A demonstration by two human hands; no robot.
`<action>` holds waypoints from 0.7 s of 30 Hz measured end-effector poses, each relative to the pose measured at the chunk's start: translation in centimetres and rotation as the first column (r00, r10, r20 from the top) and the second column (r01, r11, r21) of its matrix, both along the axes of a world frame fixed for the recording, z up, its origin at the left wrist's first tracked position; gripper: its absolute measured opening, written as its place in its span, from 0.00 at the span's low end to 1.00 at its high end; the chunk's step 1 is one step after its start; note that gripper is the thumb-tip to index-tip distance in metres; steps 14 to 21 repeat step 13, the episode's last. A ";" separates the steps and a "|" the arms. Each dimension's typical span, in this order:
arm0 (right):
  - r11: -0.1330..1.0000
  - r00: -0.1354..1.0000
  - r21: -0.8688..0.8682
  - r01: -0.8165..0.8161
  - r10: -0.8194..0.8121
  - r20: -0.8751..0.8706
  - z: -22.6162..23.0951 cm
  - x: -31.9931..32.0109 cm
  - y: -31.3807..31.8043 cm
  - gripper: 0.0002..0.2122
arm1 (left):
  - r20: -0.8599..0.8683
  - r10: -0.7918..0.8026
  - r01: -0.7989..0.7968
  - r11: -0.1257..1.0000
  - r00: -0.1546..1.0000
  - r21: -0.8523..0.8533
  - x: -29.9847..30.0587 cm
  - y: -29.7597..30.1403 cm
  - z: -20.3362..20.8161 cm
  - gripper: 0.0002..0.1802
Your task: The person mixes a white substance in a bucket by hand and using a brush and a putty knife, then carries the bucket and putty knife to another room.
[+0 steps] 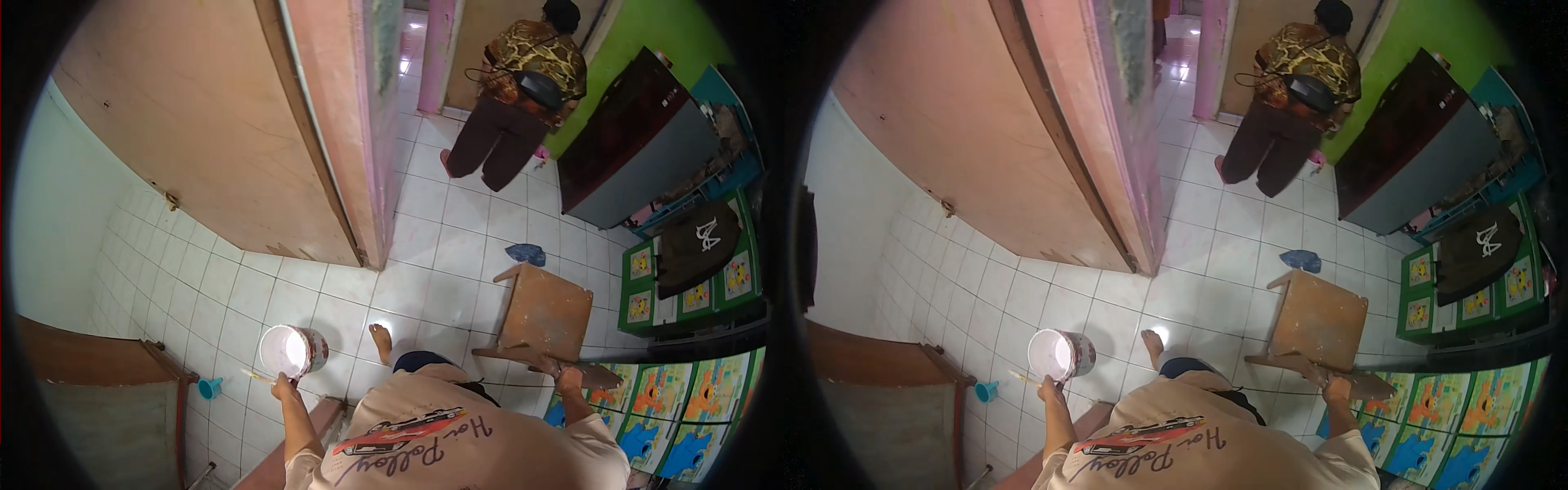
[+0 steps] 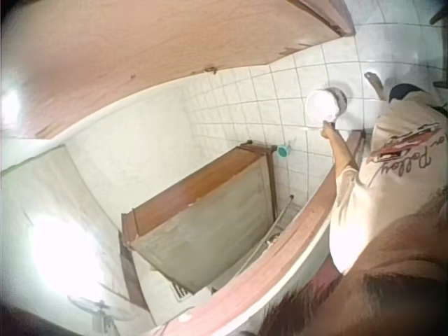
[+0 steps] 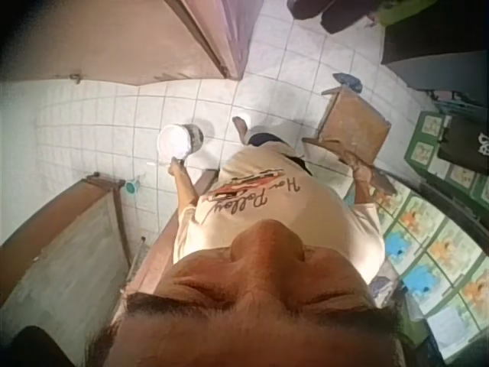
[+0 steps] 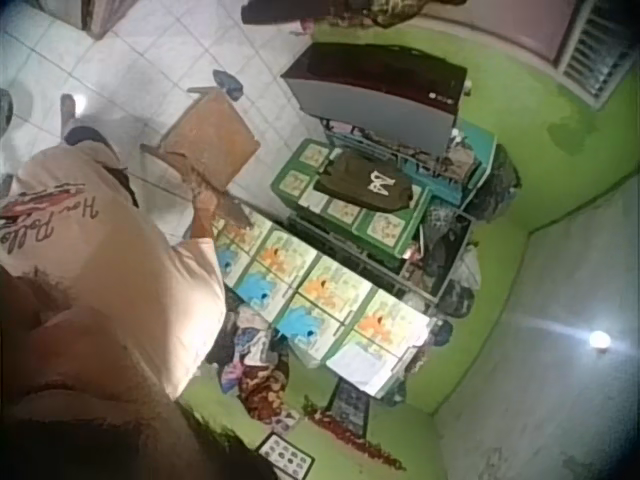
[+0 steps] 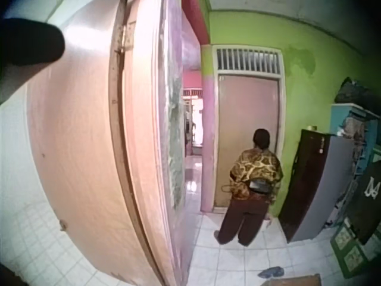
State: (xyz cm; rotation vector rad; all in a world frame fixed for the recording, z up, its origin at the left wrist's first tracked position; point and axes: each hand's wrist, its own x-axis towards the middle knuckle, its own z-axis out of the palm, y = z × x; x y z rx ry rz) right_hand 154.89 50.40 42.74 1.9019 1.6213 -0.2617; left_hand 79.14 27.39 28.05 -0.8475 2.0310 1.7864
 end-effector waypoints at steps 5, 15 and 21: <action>0.983 0.985 -0.122 -0.140 0.151 0.087 -1.7 -1.0 0.8 0.12 | 0.034 0.087 -0.084 0.994 0.996 -0.066 -6.9 -3.3 1.0 0.24; 0.950 0.985 -0.262 -0.168 0.152 -0.082 0.7 -21.0 5.1 0.26 | -0.023 0.261 -0.261 0.955 0.965 -0.144 -17.4 -7.0 2.1 0.24; 0.950 0.985 -0.262 -0.168 0.152 -0.082 0.7 -21.0 5.1 0.26 | -0.023 0.261 -0.261 0.955 0.965 -0.144 -17.4 -7.0 2.1 0.24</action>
